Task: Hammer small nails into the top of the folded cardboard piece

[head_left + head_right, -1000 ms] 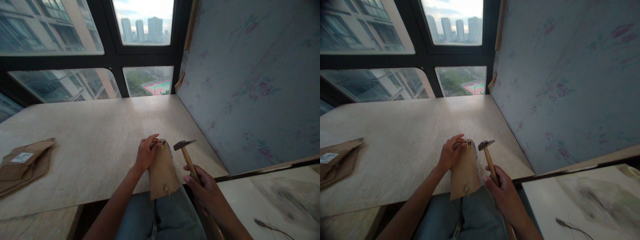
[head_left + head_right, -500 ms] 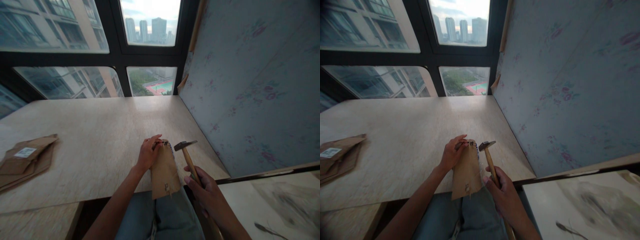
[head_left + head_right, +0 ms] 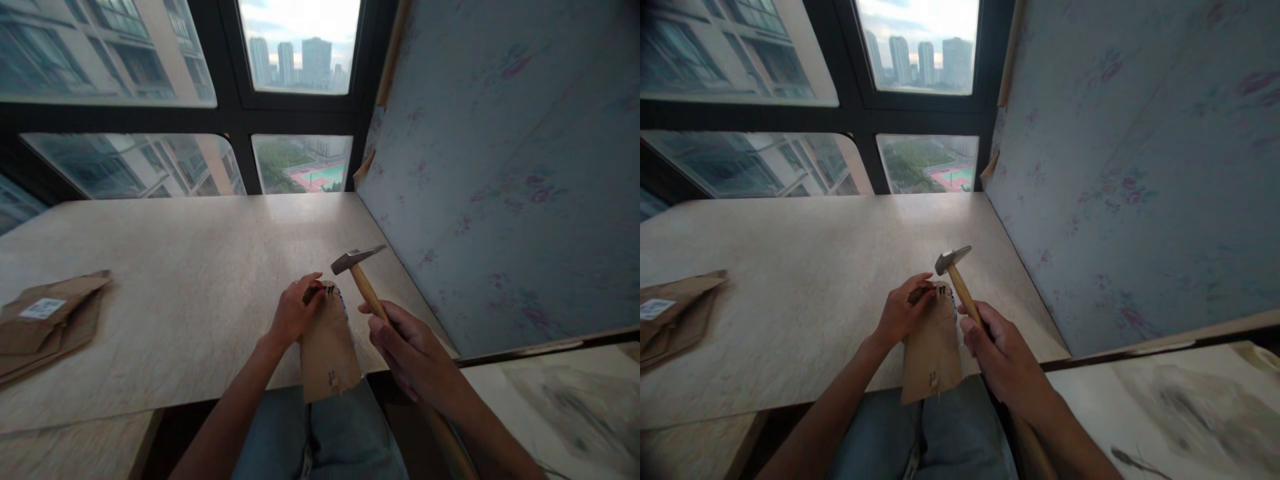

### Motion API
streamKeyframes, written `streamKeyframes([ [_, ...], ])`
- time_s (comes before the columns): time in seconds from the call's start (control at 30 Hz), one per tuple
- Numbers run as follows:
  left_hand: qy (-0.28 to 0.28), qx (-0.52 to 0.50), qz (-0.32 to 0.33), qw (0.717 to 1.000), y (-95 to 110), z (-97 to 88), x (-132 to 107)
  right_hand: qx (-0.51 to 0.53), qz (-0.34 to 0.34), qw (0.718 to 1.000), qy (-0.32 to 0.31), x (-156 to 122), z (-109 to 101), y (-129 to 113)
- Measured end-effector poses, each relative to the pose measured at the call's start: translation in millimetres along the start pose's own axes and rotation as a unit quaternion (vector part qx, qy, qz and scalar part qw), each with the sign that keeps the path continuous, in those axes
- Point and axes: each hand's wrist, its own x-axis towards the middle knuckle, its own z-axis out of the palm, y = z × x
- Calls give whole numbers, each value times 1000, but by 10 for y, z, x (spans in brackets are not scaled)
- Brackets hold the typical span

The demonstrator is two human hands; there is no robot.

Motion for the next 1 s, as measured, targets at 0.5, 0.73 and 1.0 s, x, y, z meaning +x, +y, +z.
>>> streamKeyframes([
  [0.5, 0, -8, -4, 1000, 25, -5, 10, -132, -42, 990, -8, 172, 46, 62],
  [0.73, -1, -12, -8, 1000, 6, 6, 12, -203, -40, 978, -25, 248, 56, 101],
  [1.0, -11, -12, -6, 1000, -6, 13, 25, -86, -4, 996, 26, 165, -38, 67],
])
